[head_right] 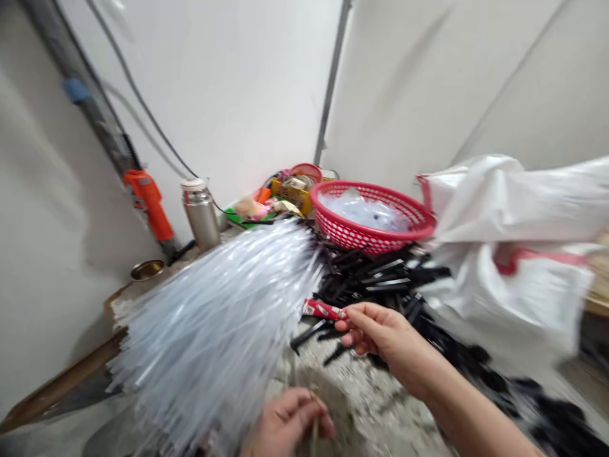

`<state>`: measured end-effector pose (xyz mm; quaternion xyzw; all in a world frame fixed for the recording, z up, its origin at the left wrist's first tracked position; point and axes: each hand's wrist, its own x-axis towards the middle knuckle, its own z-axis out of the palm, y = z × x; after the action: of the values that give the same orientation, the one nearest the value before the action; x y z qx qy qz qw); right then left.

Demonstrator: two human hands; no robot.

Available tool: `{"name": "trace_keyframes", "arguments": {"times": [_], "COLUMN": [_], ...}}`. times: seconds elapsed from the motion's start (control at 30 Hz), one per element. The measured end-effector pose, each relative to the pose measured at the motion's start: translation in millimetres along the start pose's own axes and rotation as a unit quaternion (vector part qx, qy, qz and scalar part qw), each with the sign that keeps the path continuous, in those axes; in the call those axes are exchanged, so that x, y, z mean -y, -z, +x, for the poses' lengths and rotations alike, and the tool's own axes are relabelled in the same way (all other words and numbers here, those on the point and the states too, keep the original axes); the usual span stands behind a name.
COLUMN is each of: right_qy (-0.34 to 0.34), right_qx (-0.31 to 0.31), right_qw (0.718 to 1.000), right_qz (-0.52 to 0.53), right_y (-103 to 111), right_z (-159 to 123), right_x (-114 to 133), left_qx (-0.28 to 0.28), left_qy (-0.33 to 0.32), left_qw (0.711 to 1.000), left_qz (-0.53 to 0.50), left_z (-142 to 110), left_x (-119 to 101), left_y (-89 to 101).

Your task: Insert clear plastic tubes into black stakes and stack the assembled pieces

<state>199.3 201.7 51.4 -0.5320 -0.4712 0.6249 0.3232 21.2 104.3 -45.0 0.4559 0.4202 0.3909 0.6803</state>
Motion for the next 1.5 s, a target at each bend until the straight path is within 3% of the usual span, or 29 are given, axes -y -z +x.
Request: {"name": "trace_keyframes", "arguments": {"times": [0.17,0.3,0.47,0.67,0.83,0.93,1.07,1.27,1.4,1.5], "right_qy": [0.006,0.024,0.047,0.055,0.093,0.134,0.164,0.117,0.077,0.039], "right_qx": [-0.073,-0.092,-0.104,-0.119,-0.143,-0.175,-0.213,-0.135,-0.037,0.033], "right_qw": [0.995,0.986,0.981,0.991,0.979,0.966,0.950,0.984,0.992,0.991], "right_qz": [-0.061,-0.134,-0.159,0.005,0.109,0.139,0.158,0.000,-0.090,-0.126], "right_y": [33,45,61,86,102,112,127,134,121,112], "right_z": [-81,-121,-162,-205,-225,-233,-249,-276,-285,-285], "right_x": [-46,-57,-57,-67,-94,-104,-104,-104,-99,-96], "left_qx": [-0.073,-0.032,-0.001,0.016,0.028,0.047,0.061,0.078,0.069,0.053], "left_qy": [-0.015,-0.057,-0.064,-0.008,0.041,0.053,0.055,0.057,-0.012,-0.121], "left_qw": [0.994,0.998,0.995,1.000,0.998,0.997,0.996,0.994,0.989,0.956], "left_qz": [-0.086,0.007,0.073,0.024,-0.033,-0.013,0.028,0.049,0.134,0.261], "left_z": [1,-8,-16,-23,-32,-38,-44,-51,-51,-50], "left_x": [-14,-29,-26,-20,-15,-14,-17,-18,-14,-13], "left_y": [-26.6,-69.6,-114.1,-159.4,-198.1,-215.5,-228.5,-233.5,-230.6,-224.9]}}
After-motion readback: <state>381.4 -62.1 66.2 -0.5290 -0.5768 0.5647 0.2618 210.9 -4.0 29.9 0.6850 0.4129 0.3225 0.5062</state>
